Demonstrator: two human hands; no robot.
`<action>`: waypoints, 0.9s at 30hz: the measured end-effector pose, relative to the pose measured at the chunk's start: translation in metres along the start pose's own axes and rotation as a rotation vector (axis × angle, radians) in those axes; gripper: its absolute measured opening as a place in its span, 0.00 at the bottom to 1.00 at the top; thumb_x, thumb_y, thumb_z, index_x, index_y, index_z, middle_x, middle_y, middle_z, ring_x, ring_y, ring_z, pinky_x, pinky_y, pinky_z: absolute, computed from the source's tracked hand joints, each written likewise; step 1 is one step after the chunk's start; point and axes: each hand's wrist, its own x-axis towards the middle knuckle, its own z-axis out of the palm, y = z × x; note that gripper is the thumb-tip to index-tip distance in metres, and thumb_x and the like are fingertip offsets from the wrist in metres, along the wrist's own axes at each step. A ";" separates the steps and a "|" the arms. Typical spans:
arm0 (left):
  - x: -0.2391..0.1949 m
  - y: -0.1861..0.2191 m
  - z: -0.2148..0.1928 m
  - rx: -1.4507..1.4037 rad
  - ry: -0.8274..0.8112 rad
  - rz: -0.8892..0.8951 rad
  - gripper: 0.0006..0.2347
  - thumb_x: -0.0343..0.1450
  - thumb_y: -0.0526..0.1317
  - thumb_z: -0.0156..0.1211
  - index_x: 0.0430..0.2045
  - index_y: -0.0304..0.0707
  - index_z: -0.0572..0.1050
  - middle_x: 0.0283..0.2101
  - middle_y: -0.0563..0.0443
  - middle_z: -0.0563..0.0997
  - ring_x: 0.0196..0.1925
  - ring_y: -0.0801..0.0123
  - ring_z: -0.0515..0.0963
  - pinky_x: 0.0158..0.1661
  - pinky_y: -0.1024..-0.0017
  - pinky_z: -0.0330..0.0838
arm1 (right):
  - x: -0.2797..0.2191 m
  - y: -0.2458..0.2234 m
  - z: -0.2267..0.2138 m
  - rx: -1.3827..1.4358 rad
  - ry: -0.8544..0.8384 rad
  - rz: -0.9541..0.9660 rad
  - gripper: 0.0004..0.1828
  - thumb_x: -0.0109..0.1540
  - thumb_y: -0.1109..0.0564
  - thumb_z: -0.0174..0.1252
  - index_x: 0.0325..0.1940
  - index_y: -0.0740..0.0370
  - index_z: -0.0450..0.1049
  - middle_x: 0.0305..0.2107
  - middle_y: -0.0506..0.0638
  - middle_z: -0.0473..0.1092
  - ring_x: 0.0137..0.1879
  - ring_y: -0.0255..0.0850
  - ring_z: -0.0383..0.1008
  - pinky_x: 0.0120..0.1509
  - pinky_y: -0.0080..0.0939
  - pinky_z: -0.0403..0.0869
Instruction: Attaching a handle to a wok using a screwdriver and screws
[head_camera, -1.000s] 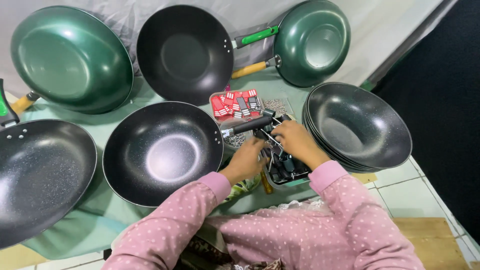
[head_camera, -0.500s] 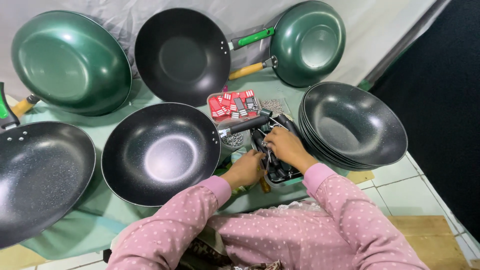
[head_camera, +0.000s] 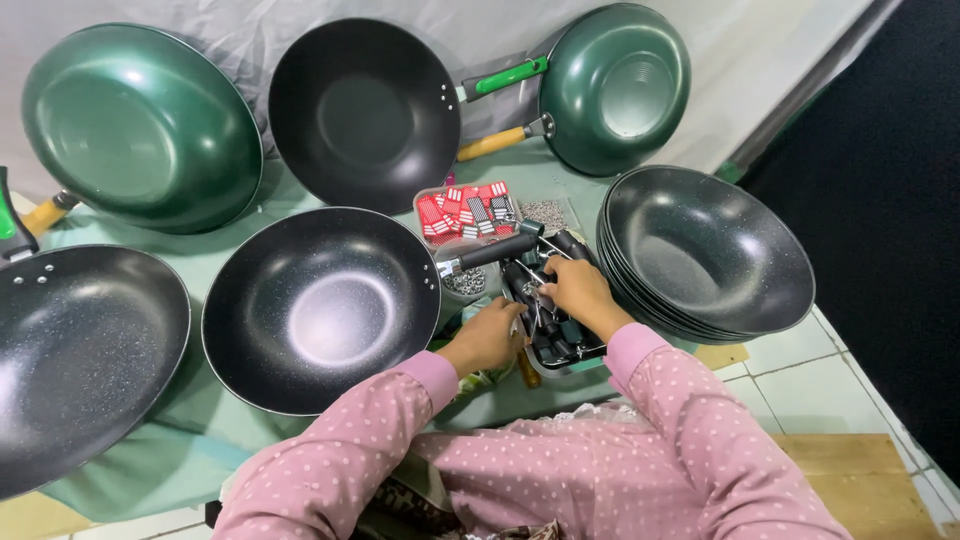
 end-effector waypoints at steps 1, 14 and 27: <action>-0.001 0.001 -0.003 0.000 0.002 -0.002 0.26 0.69 0.44 0.64 0.62 0.36 0.69 0.60 0.35 0.71 0.60 0.36 0.76 0.55 0.45 0.76 | 0.005 0.003 0.003 -0.001 0.000 -0.003 0.18 0.61 0.47 0.64 0.56 0.46 0.76 0.47 0.56 0.79 0.57 0.58 0.78 0.59 0.58 0.77; -0.013 0.016 -0.037 -0.067 -0.006 -0.033 0.25 0.72 0.43 0.60 0.64 0.36 0.67 0.63 0.31 0.68 0.62 0.34 0.74 0.57 0.45 0.74 | 0.011 0.003 0.004 0.005 -0.005 -0.003 0.13 0.62 0.56 0.61 0.51 0.53 0.79 0.46 0.60 0.77 0.56 0.60 0.78 0.58 0.59 0.77; -0.023 0.002 -0.075 -0.105 0.138 -0.015 0.22 0.71 0.43 0.62 0.59 0.34 0.72 0.60 0.28 0.73 0.56 0.37 0.80 0.53 0.49 0.77 | 0.032 0.033 0.015 0.410 0.087 0.165 0.13 0.63 0.51 0.57 0.50 0.50 0.81 0.46 0.60 0.78 0.55 0.55 0.78 0.55 0.52 0.78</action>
